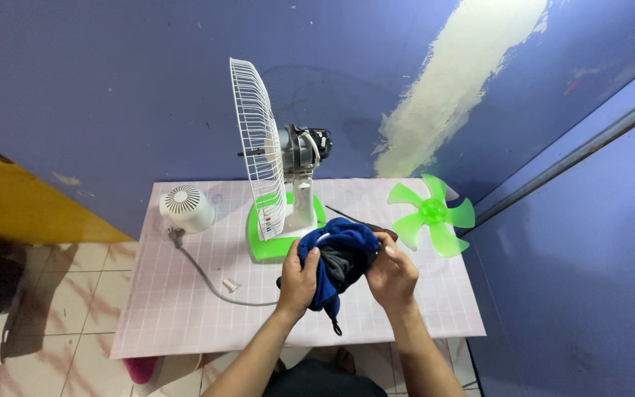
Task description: The person reassembles a disassembled electric fan on a table. They attach the rear motor housing to the fan head, secure it with a knob, and wipe the fan base with a cloth. The green fan blade remains detached on the table.
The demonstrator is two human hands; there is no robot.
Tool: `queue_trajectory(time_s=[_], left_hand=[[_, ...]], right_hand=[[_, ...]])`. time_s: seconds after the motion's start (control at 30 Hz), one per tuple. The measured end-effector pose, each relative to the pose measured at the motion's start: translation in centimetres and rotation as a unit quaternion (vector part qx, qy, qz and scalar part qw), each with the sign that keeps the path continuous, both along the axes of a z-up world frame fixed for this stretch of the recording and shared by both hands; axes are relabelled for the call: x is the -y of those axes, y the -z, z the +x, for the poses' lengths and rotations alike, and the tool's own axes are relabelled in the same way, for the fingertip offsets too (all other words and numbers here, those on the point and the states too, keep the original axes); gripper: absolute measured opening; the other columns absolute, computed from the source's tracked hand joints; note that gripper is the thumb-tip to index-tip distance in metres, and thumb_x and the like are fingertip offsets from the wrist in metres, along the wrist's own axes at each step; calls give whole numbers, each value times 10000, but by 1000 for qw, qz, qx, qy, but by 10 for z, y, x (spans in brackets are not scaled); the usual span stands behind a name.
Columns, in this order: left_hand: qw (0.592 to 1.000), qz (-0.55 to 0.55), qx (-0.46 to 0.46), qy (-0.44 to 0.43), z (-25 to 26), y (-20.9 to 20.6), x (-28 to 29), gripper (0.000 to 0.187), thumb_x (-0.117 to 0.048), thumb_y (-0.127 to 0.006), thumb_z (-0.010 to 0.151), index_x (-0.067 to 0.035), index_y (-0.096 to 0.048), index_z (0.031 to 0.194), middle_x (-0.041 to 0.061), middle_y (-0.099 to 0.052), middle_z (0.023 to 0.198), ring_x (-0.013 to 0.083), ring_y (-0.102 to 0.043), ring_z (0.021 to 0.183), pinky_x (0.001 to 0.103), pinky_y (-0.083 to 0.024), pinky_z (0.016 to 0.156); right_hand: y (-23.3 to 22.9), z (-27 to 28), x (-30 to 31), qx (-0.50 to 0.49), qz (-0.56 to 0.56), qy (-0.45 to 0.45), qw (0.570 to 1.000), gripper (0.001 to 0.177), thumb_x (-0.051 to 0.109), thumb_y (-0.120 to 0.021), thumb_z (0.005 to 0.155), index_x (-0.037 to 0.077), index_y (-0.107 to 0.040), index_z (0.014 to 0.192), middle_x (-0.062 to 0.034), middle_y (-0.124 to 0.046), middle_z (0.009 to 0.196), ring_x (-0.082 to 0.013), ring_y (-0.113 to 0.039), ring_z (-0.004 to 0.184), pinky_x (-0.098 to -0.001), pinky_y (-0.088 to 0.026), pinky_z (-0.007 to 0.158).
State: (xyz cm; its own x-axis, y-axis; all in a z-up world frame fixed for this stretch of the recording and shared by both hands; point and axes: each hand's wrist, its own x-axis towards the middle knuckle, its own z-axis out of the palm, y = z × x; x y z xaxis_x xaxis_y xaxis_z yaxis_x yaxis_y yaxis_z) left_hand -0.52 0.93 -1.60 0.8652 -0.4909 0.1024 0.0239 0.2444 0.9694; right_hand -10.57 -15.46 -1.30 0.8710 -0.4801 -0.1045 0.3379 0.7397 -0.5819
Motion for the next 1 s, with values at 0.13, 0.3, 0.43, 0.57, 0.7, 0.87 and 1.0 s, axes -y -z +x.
queue_trajectory(time_s=[0.13, 0.3, 0.43, 0.57, 0.7, 0.87, 1.0], left_hand=[[999, 23, -28, 39, -8, -11, 0, 277, -169, -563, 1011, -7, -616, 1229, 59, -676, 1041, 111, -612, 942, 258, -513, 873], [971, -69, -221, 67, -6, -28, -3, 412, -338, -436, 1014, -43, -683, 1161, 16, -735, 1064, 93, -668, 954, 242, -548, 877], [993, 17, -87, 81, -6, -26, 0, 251, -228, -656, 1005, -5, -687, 1117, 25, -701, 983, 80, -610, 904, 238, -515, 831], [994, 53, -80, 60, -1, -20, 4, 245, -235, -669, 1014, 6, -681, 1052, 28, -682, 911, 82, -589, 823, 238, -516, 752], [990, 47, -112, 71, 1, -18, 4, 232, -211, -654, 1014, 8, -674, 1090, 46, -680, 930, 90, -601, 828, 247, -528, 758], [950, -102, -280, 96, 16, -22, 0, 236, -156, -578, 984, -3, -622, 1158, 77, -713, 1027, 125, -686, 892, 293, -581, 830], [961, -83, -245, 97, 15, -18, 1, 219, -145, -581, 1003, 2, -628, 1158, 65, -712, 1033, 103, -671, 901, 265, -577, 837]], right_hand=[[6, 15, -20, -105, -244, -20, 964, 195, 130, -644, 1077, 44, -580, 1239, -28, -617, 955, -85, -565, 830, -243, -472, 678], [5, 25, -24, -141, -291, -4, 946, 295, 20, -697, 923, 75, -550, 1173, -12, -670, 940, -44, -631, 819, -206, -541, 685], [10, 24, -24, -134, -359, 4, 924, 272, -3, -659, 934, 66, -554, 1175, 19, -638, 918, -11, -582, 764, -181, -492, 626], [28, 25, -35, -143, -419, 95, 892, 186, -29, -642, 971, 53, -570, 1122, 33, -543, 863, -3, -448, 664, -179, -358, 519], [37, 29, -31, -130, -348, 136, 919, 174, -30, -624, 977, 68, -547, 1099, 25, -573, 830, -9, -510, 650, -185, -393, 518], [20, 22, -6, -102, -196, 105, 970, 224, -45, -620, 920, 59, -570, 1112, -16, -635, 870, -58, -587, 701, -213, -480, 592], [-6, 10, -3, -95, -170, 51, 980, 219, 11, -623, 937, 23, -599, 1154, -51, -662, 885, -94, -619, 719, -235, -510, 622]])
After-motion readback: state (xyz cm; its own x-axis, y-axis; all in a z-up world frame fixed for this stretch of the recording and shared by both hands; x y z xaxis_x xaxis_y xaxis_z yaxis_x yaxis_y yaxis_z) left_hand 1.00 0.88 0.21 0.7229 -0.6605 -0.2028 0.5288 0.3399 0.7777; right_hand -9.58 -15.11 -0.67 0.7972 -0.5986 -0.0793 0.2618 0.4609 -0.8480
